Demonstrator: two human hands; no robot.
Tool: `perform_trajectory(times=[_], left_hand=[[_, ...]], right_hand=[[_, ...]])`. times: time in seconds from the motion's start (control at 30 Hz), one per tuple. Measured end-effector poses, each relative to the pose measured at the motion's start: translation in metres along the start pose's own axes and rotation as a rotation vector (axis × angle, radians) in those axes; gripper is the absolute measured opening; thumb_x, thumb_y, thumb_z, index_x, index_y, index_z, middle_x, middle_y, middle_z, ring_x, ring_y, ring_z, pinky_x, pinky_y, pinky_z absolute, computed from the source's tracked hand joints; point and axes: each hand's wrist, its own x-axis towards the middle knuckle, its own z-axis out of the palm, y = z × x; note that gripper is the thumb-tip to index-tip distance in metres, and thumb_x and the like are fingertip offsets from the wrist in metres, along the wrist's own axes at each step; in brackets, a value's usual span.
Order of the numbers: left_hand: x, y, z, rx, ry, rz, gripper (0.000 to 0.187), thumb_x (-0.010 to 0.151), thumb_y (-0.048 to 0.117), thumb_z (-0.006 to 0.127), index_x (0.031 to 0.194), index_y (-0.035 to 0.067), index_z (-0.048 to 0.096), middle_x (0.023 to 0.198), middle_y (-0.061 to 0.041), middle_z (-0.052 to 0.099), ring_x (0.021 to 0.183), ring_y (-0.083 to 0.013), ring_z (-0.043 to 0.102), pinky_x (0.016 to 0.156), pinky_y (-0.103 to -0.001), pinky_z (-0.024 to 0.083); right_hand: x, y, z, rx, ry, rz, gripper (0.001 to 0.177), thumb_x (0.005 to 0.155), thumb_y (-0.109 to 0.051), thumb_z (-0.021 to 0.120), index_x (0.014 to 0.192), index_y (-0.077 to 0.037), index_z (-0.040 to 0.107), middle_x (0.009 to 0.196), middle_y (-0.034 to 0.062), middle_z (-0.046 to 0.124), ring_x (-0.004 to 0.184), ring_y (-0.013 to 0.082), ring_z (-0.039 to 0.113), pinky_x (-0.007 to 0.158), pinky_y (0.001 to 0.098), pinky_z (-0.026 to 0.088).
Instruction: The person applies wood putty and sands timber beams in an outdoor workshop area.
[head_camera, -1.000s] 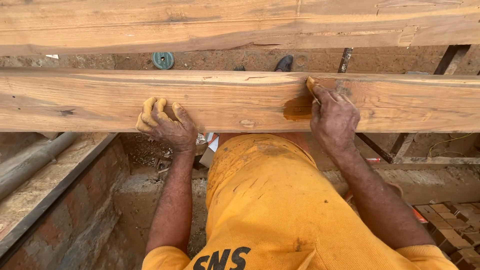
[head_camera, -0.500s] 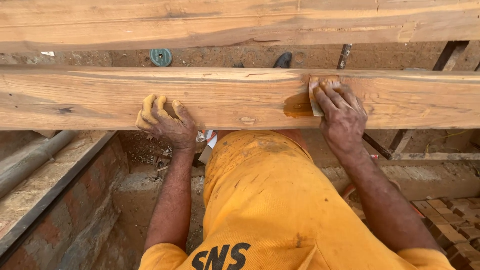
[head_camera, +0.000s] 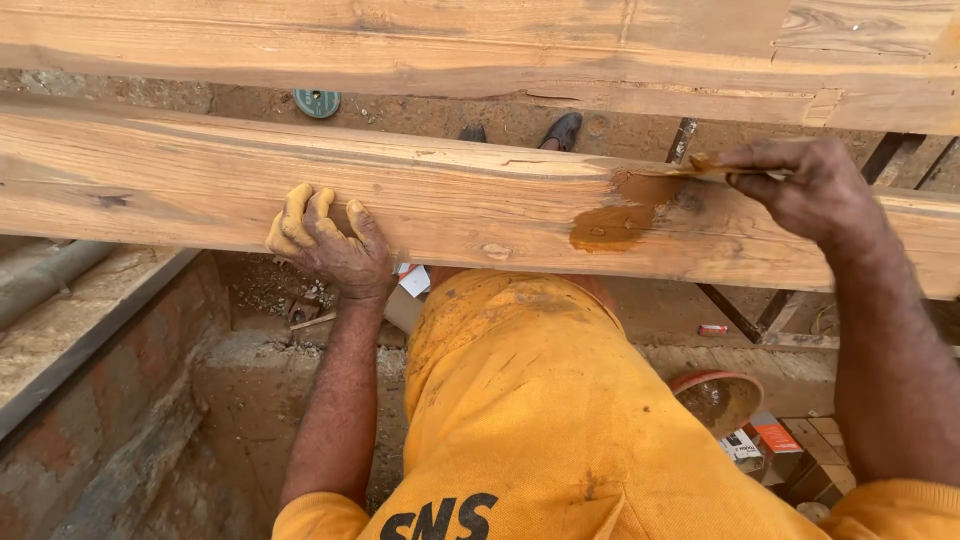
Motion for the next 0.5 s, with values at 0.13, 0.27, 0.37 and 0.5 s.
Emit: perform_trajectory(times=[0.13,0.27,0.37,0.5], left_hand=[[0.0,0.003,0.004,-0.013,0.031,-0.039,0.034,0.114,0.039,0.047,0.123,0.008,0.057,0.136,-0.01,0.051,0.125,-0.0303,0.04,0.108,-0.055,0.036],[0.001,0.006,0.006,0.01,0.046,-0.013,0.035,0.113,0.04,0.046,0.122,0.009,0.058,0.135,-0.011,0.052,0.123,-0.0299,0.041,0.108,-0.055,0.036],[0.001,0.004,0.009,0.022,0.044,-0.018,0.033,0.114,0.039,0.046,0.121,0.009,0.057,0.135,-0.011,0.052,0.123,-0.0289,0.04,0.109,-0.055,0.036],[-0.002,0.001,0.012,0.032,0.063,-0.023,0.033,0.113,0.038,0.046,0.12,0.008,0.058,0.134,-0.01,0.052,0.124,-0.0283,0.039,0.108,-0.055,0.035]], right_hand=[[0.045,-0.045,0.008,-0.014,-0.247,0.015,0.023,0.096,-0.017,0.069,0.116,-0.023,0.079,0.131,0.0029,0.071,0.11,0.0195,0.07,0.089,0.0363,0.062],[0.064,-0.063,-0.002,-0.121,-0.43,-0.028,0.029,0.097,-0.017,0.066,0.121,-0.028,0.077,0.127,0.0025,0.074,0.106,0.0202,0.072,0.091,0.037,0.062],[0.065,-0.032,-0.021,-0.199,-0.544,0.03,0.031,0.099,-0.017,0.061,0.121,-0.029,0.079,0.123,0.0017,0.077,0.102,0.017,0.072,0.089,0.0369,0.063],[0.03,-0.007,-0.043,-0.595,-0.502,0.106,0.03,0.104,-0.028,0.058,0.129,-0.034,0.072,0.105,0.0004,0.079,0.066,0.0139,0.065,0.058,0.0311,0.061]])
